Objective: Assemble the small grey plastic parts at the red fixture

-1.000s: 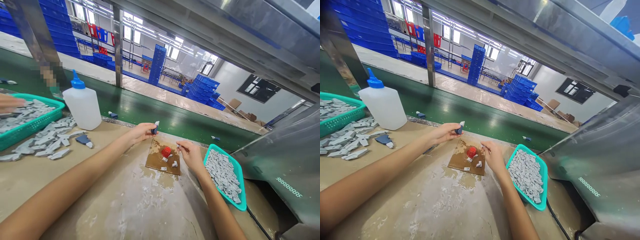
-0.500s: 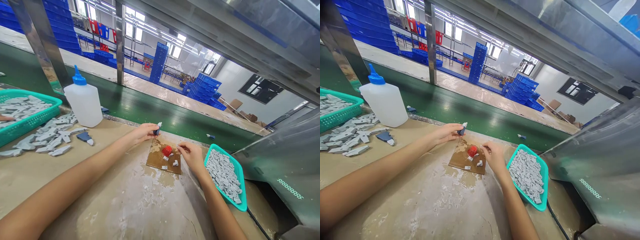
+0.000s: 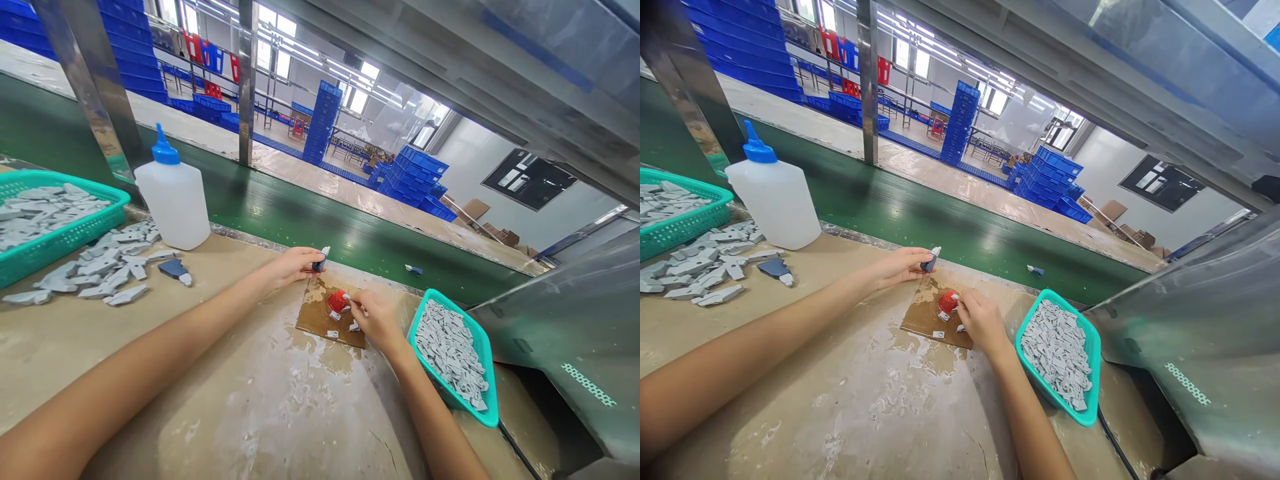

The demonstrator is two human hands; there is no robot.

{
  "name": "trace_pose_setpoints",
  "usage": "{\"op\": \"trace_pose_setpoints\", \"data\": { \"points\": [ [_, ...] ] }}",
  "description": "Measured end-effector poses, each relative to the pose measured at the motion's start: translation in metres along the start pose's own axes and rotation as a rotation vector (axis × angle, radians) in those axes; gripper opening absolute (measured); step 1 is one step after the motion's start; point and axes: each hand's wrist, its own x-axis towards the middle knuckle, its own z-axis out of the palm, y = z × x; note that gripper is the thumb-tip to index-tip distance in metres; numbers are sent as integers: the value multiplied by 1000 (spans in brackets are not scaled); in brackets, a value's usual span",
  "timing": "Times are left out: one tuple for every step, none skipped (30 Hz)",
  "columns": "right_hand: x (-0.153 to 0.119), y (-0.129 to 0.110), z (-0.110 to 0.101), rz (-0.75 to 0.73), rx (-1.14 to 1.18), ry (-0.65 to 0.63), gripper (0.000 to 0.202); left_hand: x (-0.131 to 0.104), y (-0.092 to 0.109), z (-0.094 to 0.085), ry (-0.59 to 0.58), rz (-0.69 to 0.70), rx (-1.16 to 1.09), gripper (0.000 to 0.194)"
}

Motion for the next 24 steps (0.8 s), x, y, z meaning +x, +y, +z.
{"op": "trace_pose_setpoints", "data": {
  "points": [
    [-1,0,0,-37,-49,8,21,0,0,0,7,-5,4,15],
    [-1,0,1,-70,-96,15,22,-1,1,1,16,-9,7,14],
    [-2,0,1,-97,-138,21,24,-1,1,1,25,-12,8,13],
    [-2,1,1,-121,-174,24,24,-2,2,2,30,-14,7,13],
    [-3,1,2,-141,-200,28,25,-2,2,2,33,-14,1,12],
    [-3,1,2,-157,-216,35,25,-2,3,2,31,-12,-8,11],
    [-3,1,2,-169,-223,47,25,-2,2,3,25,-10,-22,10],
    [-4,2,3,-177,-222,64,24,-2,2,3,16,-9,-39,8],
    [-4,2,3,-181,-219,81,24,-2,2,3,3,-13,-56,7],
    [-4,1,4,-183,-213,93,24,-2,1,3,-10,-21,-71,6],
    [-4,1,4,-184,-209,98,24,-2,1,3,-22,-37,-84,6],
    [-4,1,4,-185,-206,97,25,-1,0,4,-29,-55,-98,7],
    [-4,1,5,-187,-205,94,25,-1,0,4,-30,-72,-112,8],
    [-4,1,5,-186,-204,93,25,0,-1,5,-25,-82,-126,10],
    [-3,0,5,-184,-203,97,25,0,-1,6,-17,-86,-140,11],
    [-3,0,5,-180,-201,107,25,0,-1,7,-9,-87,-155,11],
    [-3,0,4,-174,-198,122,25,0,-1,7,-7,-85,-169,11],
    [-3,-1,4,-169,-194,140,25,0,0,8,-11,-80,-181,12],
    [-2,-2,3,-160,-190,162,24,0,0,8,-24,-76,-192,12],
    [-1,-2,2,-150,-188,188,23,0,0,8,-41,-70,-202,12],
    [0,-3,1,-137,-186,213,22,-1,-1,8,-58,-61,-211,11],
    [0,-4,0,-122,-184,226,21,-2,-1,8,-72,-50,-216,11],
    [1,-5,-1,-103,-179,224,21,-2,-1,9,-82,-41,-215,12],
    [2,-5,-2,-81,-173,214,21,-3,-2,9,-90,-38,-206,12]
  ]
}}
